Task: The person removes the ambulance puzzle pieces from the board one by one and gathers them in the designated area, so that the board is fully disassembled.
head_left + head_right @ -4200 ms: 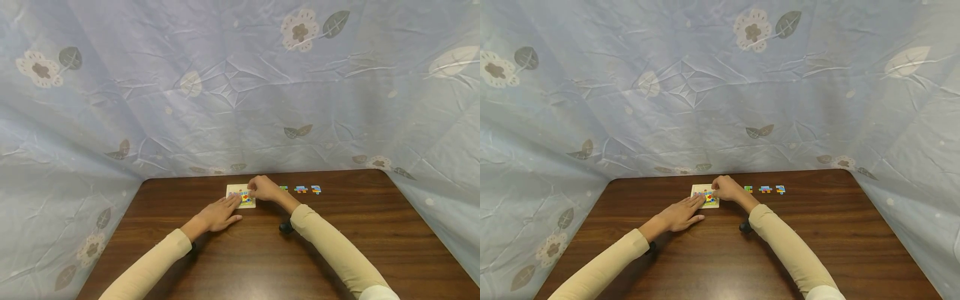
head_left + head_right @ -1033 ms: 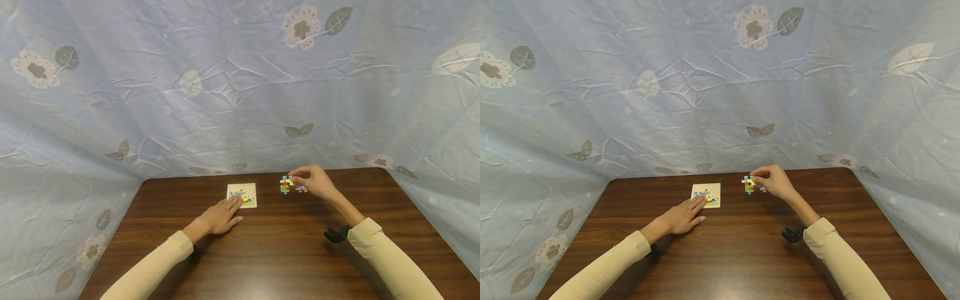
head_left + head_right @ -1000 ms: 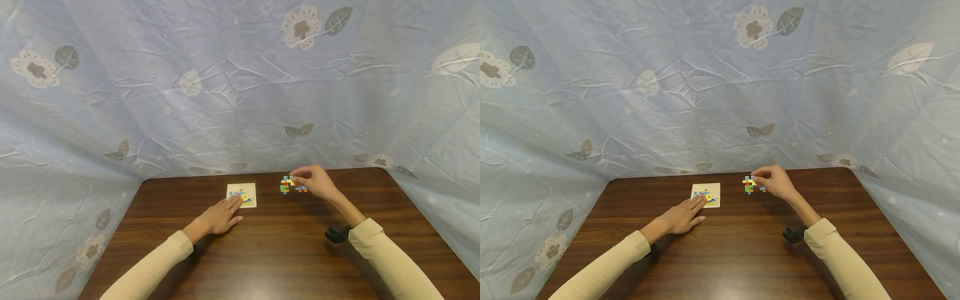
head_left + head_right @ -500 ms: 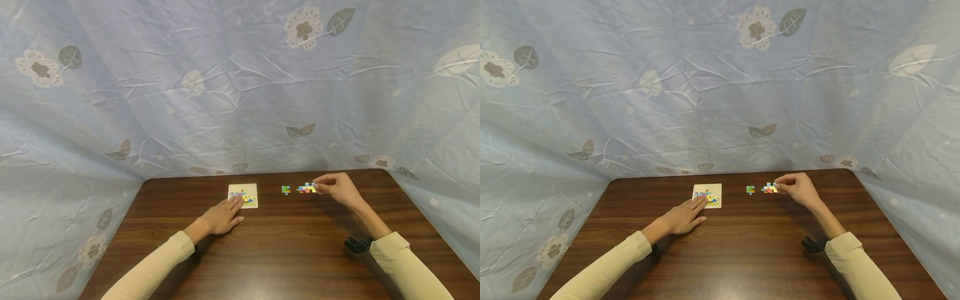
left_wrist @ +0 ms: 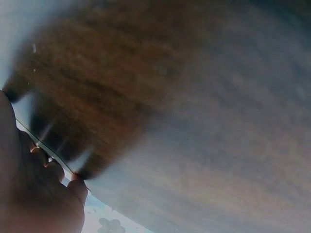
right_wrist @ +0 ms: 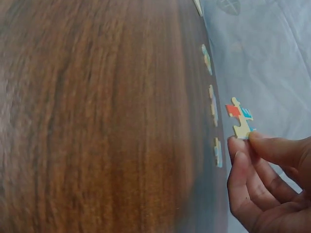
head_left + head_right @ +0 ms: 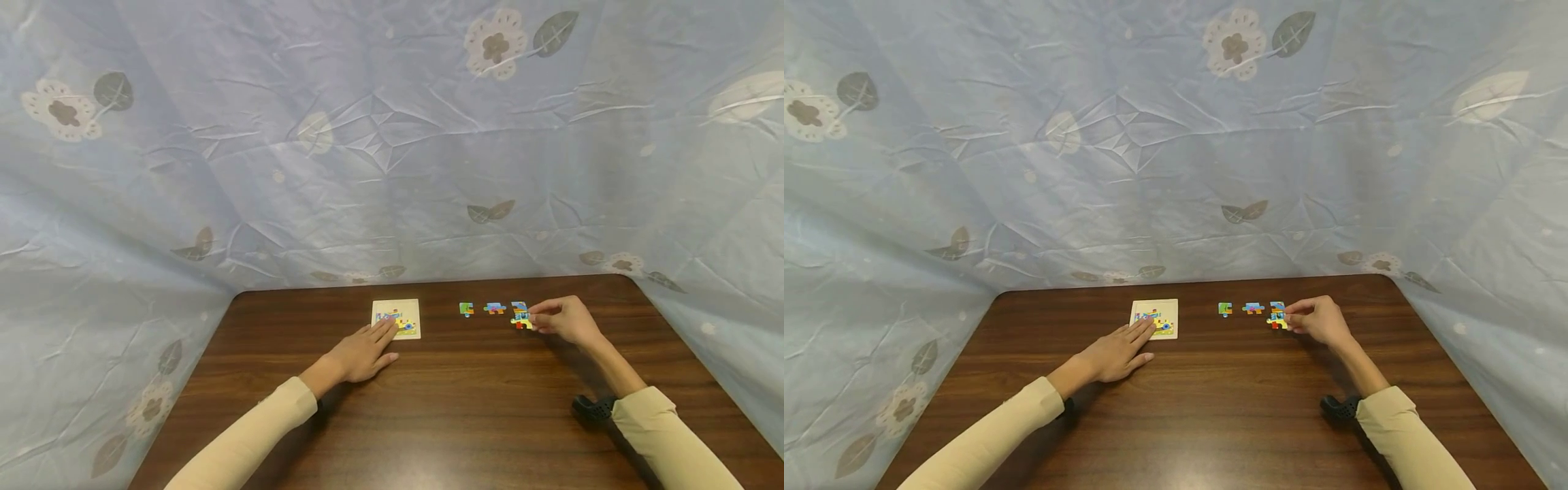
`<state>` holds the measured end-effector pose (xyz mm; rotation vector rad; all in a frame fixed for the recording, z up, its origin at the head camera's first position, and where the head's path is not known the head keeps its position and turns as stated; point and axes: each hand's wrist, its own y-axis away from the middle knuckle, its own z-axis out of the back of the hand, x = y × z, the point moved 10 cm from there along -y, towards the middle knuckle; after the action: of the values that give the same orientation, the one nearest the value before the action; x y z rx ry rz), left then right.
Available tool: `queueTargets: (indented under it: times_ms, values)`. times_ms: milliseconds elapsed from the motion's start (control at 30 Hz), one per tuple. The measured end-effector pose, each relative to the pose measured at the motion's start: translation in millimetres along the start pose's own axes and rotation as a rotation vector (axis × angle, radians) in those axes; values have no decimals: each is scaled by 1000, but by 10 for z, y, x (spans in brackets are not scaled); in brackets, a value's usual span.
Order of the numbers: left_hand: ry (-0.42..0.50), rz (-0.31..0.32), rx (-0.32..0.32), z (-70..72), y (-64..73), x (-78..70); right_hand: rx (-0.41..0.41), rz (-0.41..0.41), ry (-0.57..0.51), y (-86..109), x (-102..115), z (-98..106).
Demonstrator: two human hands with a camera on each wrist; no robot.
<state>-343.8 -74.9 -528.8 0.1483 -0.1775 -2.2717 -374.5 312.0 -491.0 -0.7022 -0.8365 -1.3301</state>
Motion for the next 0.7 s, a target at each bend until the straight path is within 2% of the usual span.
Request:
queueTargets:
  times_ms: [200,333,533,700]
  values:
    - [6,2,-7,-20,9,23,24,-78,74,-52,-123,-22]
    - [2,1,-12,-26,0,27,34,-116,80,-80,-183,0]
    - [0,2,-9,-12,9,22,62,-126,69,-114,-213,-12]
    - [4,1,-7,-14,1,16,56,-110,122,-123,-199,-29]
